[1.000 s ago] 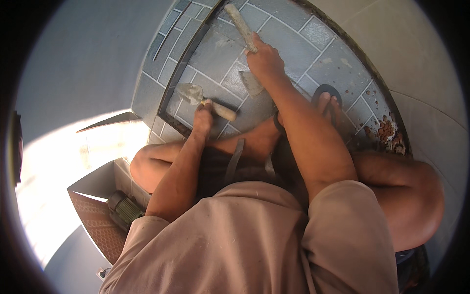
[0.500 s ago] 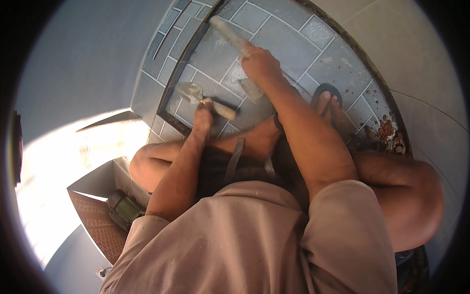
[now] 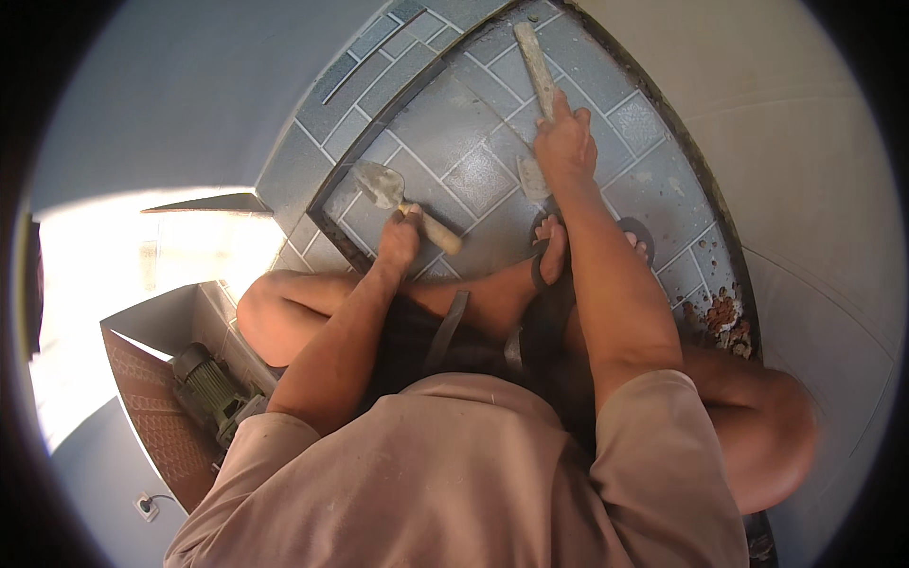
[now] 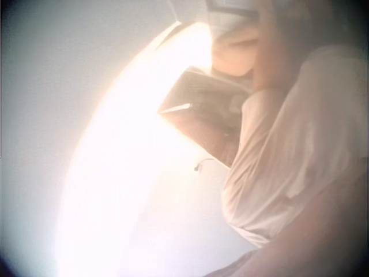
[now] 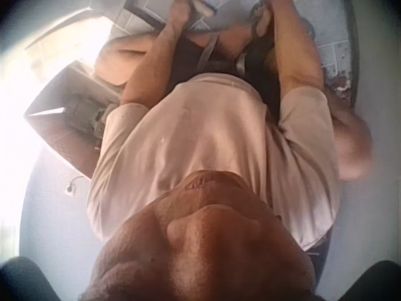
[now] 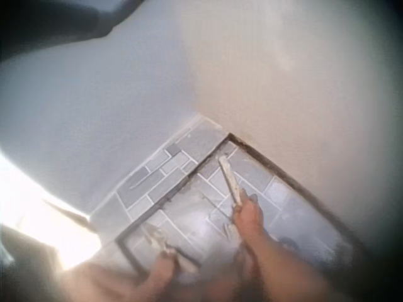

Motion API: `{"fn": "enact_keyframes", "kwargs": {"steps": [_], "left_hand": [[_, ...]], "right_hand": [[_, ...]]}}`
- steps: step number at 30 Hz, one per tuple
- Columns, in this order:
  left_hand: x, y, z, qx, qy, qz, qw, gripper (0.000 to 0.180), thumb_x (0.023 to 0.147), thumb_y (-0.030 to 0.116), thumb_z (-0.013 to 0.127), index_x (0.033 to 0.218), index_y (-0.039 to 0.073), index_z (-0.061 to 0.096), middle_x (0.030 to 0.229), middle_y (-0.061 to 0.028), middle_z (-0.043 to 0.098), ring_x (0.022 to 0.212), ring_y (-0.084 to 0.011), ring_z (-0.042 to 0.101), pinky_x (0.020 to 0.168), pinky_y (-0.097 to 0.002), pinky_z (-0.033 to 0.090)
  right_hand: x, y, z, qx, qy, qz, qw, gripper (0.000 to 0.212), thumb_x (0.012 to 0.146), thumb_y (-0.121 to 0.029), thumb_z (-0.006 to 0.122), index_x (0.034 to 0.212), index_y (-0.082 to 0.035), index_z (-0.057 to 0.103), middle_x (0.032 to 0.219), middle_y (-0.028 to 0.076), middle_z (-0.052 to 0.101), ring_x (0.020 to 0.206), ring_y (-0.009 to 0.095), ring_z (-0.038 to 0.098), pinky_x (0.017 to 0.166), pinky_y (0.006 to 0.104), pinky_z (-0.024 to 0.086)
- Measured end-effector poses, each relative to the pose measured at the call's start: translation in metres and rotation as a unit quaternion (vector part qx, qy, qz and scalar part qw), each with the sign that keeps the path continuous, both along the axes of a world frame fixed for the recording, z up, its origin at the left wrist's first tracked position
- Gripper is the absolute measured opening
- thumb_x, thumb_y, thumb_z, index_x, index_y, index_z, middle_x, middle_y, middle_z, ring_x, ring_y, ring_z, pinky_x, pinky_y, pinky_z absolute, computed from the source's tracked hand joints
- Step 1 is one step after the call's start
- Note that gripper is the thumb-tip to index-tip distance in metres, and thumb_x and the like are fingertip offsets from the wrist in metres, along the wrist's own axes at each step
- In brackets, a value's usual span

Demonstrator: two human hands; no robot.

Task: The person sits on a tiled floor and uses a trowel to apply grout into the gaps between tiles. They then use a wooden stick to smooth and press the grout into the joints, ensuring even coverage.

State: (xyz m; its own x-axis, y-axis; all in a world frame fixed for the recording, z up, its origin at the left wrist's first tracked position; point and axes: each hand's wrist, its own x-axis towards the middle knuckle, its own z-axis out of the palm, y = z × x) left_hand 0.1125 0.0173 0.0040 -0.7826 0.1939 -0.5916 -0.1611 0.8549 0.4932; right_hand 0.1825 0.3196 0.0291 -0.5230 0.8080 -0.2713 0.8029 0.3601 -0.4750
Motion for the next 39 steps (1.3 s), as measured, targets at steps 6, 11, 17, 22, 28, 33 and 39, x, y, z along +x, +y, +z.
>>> {"fn": "enact_keyframes", "kwargs": {"steps": [6,11,17,22,28,33,39], "left_hand": [[-0.001,-0.002,0.006,-0.058,-0.015,-0.030,0.998,0.062,0.104,0.051,0.050,0.123,-0.006,0.066,0.129,-0.0330,0.064,0.127,-0.0508,0.056,0.112,-0.0524,0.041],[-0.001,-0.001,0.004,-0.061,-0.053,-0.029,0.996,0.063,0.103,0.054,0.050,0.130,-0.002,0.062,0.141,-0.0260,0.059,0.136,-0.0481,0.048,0.115,-0.0579,0.037],[0.002,0.004,0.012,-0.071,-0.068,-0.021,0.995,0.060,0.105,0.052,0.050,0.131,-0.001,0.059,0.146,-0.0227,0.054,0.142,-0.0453,0.042,0.113,-0.0737,0.029],[0.006,0.001,0.009,-0.068,-0.049,-0.024,0.996,0.060,0.105,0.052,0.050,0.131,-0.001,0.058,0.145,-0.0224,0.054,0.141,-0.0460,0.042,0.113,-0.0756,0.027],[0.005,0.003,0.008,-0.070,-0.058,-0.019,0.996,0.059,0.105,0.051,0.051,0.131,-0.002,0.057,0.143,-0.0226,0.055,0.140,-0.0462,0.042,0.113,-0.0756,0.027],[0.006,0.001,0.013,-0.068,-0.057,-0.015,0.996,0.058,0.105,0.050,0.052,0.129,-0.002,0.058,0.142,-0.0228,0.055,0.139,-0.0458,0.043,0.112,-0.0765,0.027],[0.006,0.004,0.014,-0.072,-0.051,-0.023,0.996,0.056,0.105,0.050,0.051,0.126,-0.002,0.058,0.139,-0.0221,0.057,0.138,-0.0453,0.045,0.112,-0.0742,0.030]], "right_hand": [[0.011,0.005,-0.023,0.104,0.006,0.059,0.993,0.058,0.100,-0.021,0.066,0.155,-0.023,0.050,0.120,0.017,0.054,0.105,0.039,0.065,0.092,0.0516,0.054],[0.005,0.001,-0.025,0.246,-0.053,0.076,0.965,0.053,0.098,-0.019,0.067,0.150,-0.020,0.056,0.118,0.014,0.054,0.102,0.035,0.058,0.092,0.0459,0.051],[-0.068,-0.030,-0.038,0.161,0.078,0.223,0.958,0.050,0.100,-0.016,0.064,0.149,-0.022,0.058,0.120,0.007,0.055,0.109,0.028,0.055,0.095,0.0429,0.049],[-0.128,-0.053,-0.031,0.120,-0.003,0.228,0.966,0.048,0.104,-0.019,0.058,0.152,-0.022,0.055,0.122,0.006,0.055,0.114,0.026,0.054,0.095,0.0455,0.048],[-0.133,-0.055,-0.046,0.145,-0.031,0.247,0.958,0.048,0.104,-0.019,0.056,0.151,-0.027,0.056,0.123,0.004,0.055,0.118,0.025,0.052,0.096,0.0505,0.046],[-0.113,-0.049,-0.035,0.028,0.072,0.256,0.964,0.036,0.104,-0.023,0.060,0.138,-0.028,0.069,0.113,0.003,0.058,0.115,0.025,0.054,0.095,0.0453,0.046],[-0.121,-0.042,-0.061,0.047,0.172,0.143,0.974,0.034,0.100,-0.017,0.062,0.132,-0.027,0.072,0.112,0.006,0.060,0.109,0.030,0.057,0.095,0.0467,0.048]]}}
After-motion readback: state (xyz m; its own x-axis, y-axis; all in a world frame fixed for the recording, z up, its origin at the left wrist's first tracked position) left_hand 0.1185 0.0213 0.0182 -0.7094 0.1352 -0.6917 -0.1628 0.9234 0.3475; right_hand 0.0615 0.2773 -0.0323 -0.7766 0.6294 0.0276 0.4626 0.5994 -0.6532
